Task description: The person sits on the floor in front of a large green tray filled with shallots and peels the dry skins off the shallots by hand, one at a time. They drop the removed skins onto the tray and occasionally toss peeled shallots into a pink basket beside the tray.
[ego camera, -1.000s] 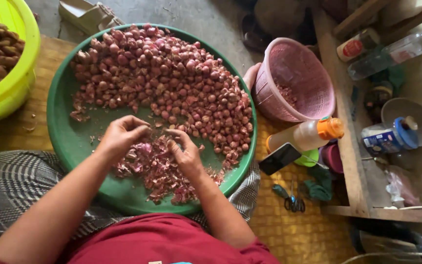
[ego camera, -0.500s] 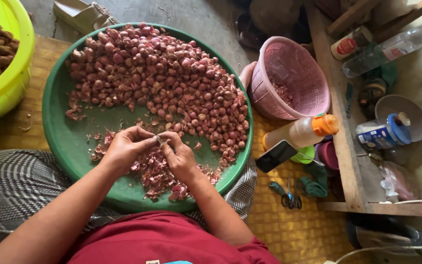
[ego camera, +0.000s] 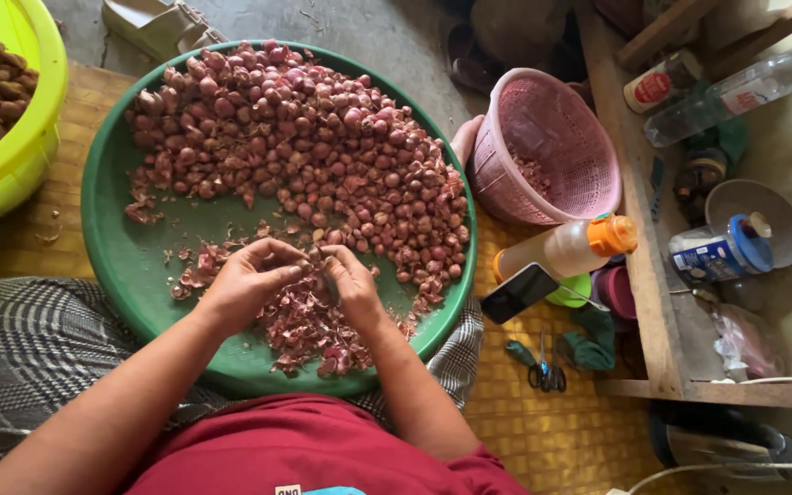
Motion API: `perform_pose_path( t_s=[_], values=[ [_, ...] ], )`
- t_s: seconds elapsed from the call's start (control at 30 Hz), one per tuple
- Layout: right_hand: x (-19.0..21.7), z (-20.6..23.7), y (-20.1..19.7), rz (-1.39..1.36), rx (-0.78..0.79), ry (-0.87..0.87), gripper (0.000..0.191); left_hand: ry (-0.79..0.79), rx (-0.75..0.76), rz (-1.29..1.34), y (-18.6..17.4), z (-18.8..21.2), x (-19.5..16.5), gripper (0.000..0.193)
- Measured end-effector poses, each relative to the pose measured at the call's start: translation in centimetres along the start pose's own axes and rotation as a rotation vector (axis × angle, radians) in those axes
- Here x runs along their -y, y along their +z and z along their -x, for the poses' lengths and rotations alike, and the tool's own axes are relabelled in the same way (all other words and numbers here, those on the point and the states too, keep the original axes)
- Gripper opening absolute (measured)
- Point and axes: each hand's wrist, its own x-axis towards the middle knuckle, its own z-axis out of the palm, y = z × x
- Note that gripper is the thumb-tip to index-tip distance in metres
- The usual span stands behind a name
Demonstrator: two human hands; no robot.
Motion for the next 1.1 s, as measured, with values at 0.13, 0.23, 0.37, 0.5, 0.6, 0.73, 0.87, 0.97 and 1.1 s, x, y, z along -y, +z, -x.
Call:
perform_pose_path(
  t_s=[0.13,0.23,0.37,0.5,0.6,0.73,0.87,0.97,1.1],
  values=[
    [1.1,0.5,-0.1,-0.032,0.053,-0.015,0.036,-0.031,0.001,0.202,-0.2,-0.2,-0.1,0.022],
    [1.4,1.0,0.1,0.049,0.111,-0.067,0.033,0.043,0.018,0.208,-0.5,-0.4,0.0,0.025],
    [1.0,1.0,0.6,0.027,0.169,-0.076,0.027,0.063,-0.007,0.140,-0.7,-0.3,0.3,0.027],
    [0.9,0.9,0.8,-0.028,0.137,-0.045,0.026,0.004,-0.070,0.109,-0.6,-0.1,0.5,0.029],
    [1.2,0.9,0.4,0.014,0.094,0.013,0.031,0.016,-0.064,0.107,-0.5,0.0,0.3,0.032],
    [1.1,0.9,0.4,-0.043,0.191,-0.029,0.034,0.036,-0.052,0.116,-0.6,0.0,0.1,0.033],
    [0.5,0.7,0.8,-0.037,0.172,-0.013,0.030,-0.011,-0.103,0.055,-0.4,0.1,0.4,0.030],
    [0.5,0.7,0.7,-0.069,0.151,0.010,0.031,-0.046,-0.096,0.136,-0.1,0.1,0.6,0.027],
    [0.9,1.1,0.5,-0.013,0.167,-0.003,0.031,-0.016,-0.098,0.134,-0.2,0.1,0.6,0.027]
  ],
)
